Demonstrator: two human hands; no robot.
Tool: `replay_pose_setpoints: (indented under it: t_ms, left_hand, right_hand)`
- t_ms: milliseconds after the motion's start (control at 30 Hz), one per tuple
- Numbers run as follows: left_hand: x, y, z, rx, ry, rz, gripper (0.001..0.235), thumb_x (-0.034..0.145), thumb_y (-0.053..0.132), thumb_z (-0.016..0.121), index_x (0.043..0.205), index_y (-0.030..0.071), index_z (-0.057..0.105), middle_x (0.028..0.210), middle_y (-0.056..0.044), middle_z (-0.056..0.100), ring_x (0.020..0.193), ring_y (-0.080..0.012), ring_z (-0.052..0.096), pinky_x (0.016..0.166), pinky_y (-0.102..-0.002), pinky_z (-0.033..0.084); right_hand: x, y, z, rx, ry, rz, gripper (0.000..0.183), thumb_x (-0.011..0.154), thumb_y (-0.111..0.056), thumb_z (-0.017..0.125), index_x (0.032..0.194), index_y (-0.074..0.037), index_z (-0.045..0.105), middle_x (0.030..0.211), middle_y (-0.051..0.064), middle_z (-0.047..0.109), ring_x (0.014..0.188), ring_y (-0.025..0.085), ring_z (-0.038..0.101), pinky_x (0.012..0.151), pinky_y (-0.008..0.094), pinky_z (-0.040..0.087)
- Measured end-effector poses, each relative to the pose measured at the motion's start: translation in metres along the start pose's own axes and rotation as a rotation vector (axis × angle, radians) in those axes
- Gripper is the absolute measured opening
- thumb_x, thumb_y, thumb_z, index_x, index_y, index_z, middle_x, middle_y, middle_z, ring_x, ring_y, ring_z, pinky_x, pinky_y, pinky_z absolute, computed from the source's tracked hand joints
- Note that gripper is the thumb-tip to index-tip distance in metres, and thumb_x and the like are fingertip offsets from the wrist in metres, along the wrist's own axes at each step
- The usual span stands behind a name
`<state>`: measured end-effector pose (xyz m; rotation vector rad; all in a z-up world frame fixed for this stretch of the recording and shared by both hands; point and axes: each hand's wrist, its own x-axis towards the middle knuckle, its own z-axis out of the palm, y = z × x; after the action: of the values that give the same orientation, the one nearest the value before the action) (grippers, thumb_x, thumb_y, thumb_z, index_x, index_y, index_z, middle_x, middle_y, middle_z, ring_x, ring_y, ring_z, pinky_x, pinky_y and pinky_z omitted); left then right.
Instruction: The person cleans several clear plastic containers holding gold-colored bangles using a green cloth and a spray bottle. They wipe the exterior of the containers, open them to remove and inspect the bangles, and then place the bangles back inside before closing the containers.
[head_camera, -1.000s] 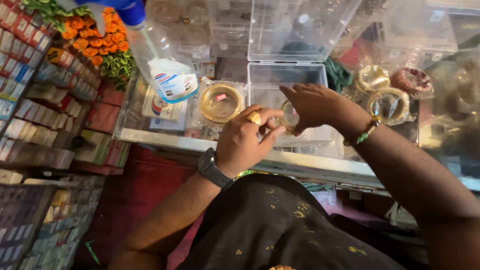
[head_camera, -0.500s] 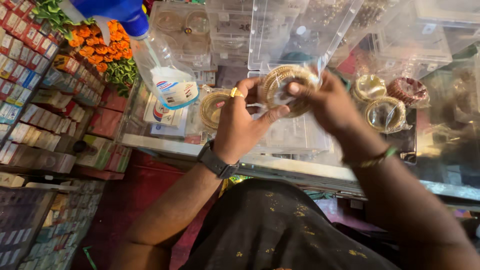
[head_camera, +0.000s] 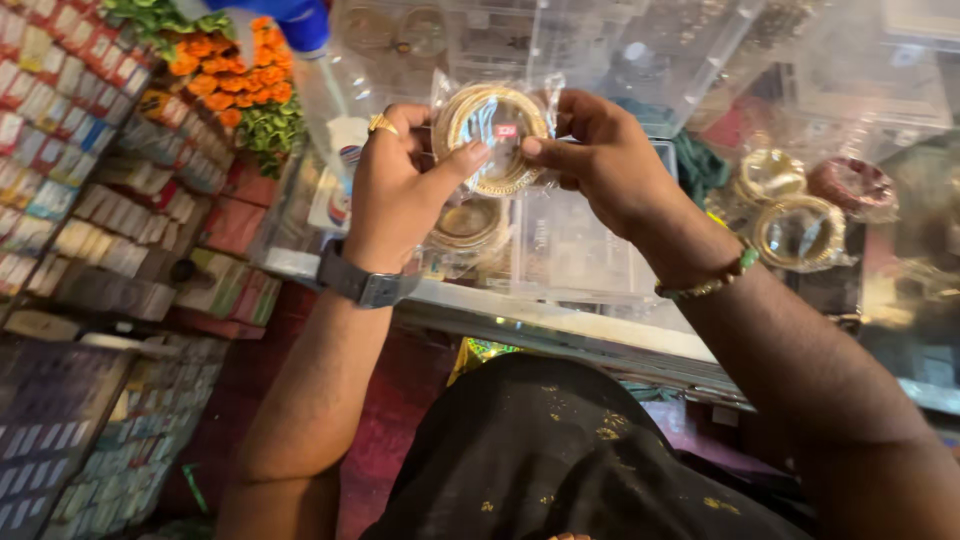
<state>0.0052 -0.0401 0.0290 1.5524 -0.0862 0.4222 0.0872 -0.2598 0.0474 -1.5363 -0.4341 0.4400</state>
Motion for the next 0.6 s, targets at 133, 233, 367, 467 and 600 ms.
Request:
replay_pose_setpoints:
  t_ms: [133,233,367,467,600]
  left_hand:
    - [-0.013,0.004,-0.026,0.249,0.05,-0.098,0.048,0.083,0.027,0.087,0.114,-0.001,0.063,0.096,-0.007,0.074,0.084,-0.0103,0.069,0.073,-0.027,0.056]
    - [-0.021,0.0,-0.033,0.542,0.064,-0.221,0.051,0.077,0.039,0.086,0.109,0.002,0.07,0.081,-0.003,0.075,0.072,-0.0113,0.07,0.066,-0.029,0.055]
    - [-0.025,-0.004,-0.037,0.745,0.027,-0.307,0.057,0.078,0.049,0.084,0.112,0.004,0.072,0.075,-0.005,0.071,0.068,-0.0174,0.069,0.063,-0.033,0.053]
    - [-0.025,0.002,-0.035,0.765,0.045,-0.299,0.064,0.079,0.051,0.083,0.122,0.007,0.068,0.073,-0.007,0.069,0.066,-0.0202,0.068,0.061,-0.035,0.052]
    - [-0.04,0.021,-0.023,0.895,0.307,0.268,0.07,0.085,0.045,0.088,0.13,-0.002,0.063,0.085,-0.009,0.064,0.073,-0.0245,0.064,0.064,-0.037,0.052]
  right_hand:
    - [0.014,-0.005,0.02,-0.158,0.02,0.057,0.056,0.083,-0.014,0.08,0.128,-0.006,0.049,0.093,0.008,0.07,0.084,0.014,0.071,0.064,0.028,0.057]
    - [0.016,-0.006,0.027,-0.353,-0.036,0.112,0.059,0.081,-0.018,0.082,0.128,-0.002,0.051,0.094,0.013,0.074,0.082,0.016,0.07,0.061,0.03,0.055]
    - [0.023,-0.001,0.039,-0.829,-0.029,0.061,0.061,0.082,-0.031,0.09,0.125,0.0,0.059,0.099,0.014,0.073,0.084,0.021,0.068,0.068,0.032,0.053]
    - [0.019,0.005,0.03,-0.879,0.016,0.037,0.062,0.086,-0.035,0.087,0.13,-0.001,0.059,0.099,0.013,0.071,0.085,0.02,0.069,0.07,0.03,0.054]
    - [-0.007,0.006,-0.019,-0.699,0.204,-0.069,0.049,0.09,-0.032,0.079,0.129,-0.006,0.064,0.105,0.009,0.069,0.086,0.017,0.069,0.068,0.03,0.058]
